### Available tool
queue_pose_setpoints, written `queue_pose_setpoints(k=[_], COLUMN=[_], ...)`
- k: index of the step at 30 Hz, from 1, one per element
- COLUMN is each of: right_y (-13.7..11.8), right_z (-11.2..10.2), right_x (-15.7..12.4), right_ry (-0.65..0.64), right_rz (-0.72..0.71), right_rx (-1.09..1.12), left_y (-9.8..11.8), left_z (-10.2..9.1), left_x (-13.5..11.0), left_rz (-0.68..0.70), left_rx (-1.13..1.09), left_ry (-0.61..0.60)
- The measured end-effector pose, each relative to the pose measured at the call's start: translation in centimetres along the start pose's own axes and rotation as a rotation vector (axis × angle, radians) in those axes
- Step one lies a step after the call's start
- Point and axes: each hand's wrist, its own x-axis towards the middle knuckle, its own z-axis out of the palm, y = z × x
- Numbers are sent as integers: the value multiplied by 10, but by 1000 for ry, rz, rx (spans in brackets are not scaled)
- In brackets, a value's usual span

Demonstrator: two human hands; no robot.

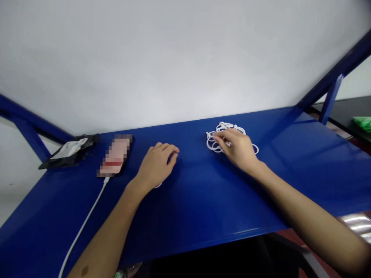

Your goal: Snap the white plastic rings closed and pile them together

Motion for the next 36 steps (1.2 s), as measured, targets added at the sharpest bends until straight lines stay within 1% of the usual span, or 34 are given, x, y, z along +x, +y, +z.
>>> queue_pose_setpoints(k=[2,3,5,7,10,13,15,17,20,23,25,27,28,30,32,34,36], right_y=[21,30,46,54,59,59,58,57,48,26,4,-19,-30,-48,-58,-59,-56], right_z=[-9,-12,-17,-18,-16,-13,-13,-14,-15,-12,-6,2,6,14,19,22,21], right_x=[7,10,13,13,10,8,8,8,10,8,3,-5,-10,-18,-23,-25,-24], right_ry=[94,113,122,110,80,50,67,113,174,185,126,-17,-94,-213,-273,-282,-261], right_rz=[122,190,291,347,388,386,364,326,248,134,31,-53,-64,-31,18,83,136], right_rx=[-128,-176,-243,-287,-336,-372,-392,-399,-387,-305,-159,47,141,278,350,378,388], left_y=[-15,-22,-34,-43,-47,-47,-45,-43,-36,-22,-9,5,13,26,36,42,45], left_z=[-10,-14,-19,-20,-19,-18,-18,-18,-18,-15,-11,-5,-2,5,12,19,26], left_x=[-2,-3,-7,-9,-9,-5,-2,0,2,2,2,0,-1,-5,-8,-11,-13], left_rz=[-52,-67,-58,-57,-43,-33,-45,-85,-165,-183,-175,-171,-174,-161,-116,-70,-28], left_rx=[50,63,76,68,54,53,44,18,-56,-151,-182,-162,-138,-109,-110,-121,-134], left_ry=[-51,-87,-165,-214,-234,-246,-233,-183,-73,32,102,175,212,282,307,308,286])
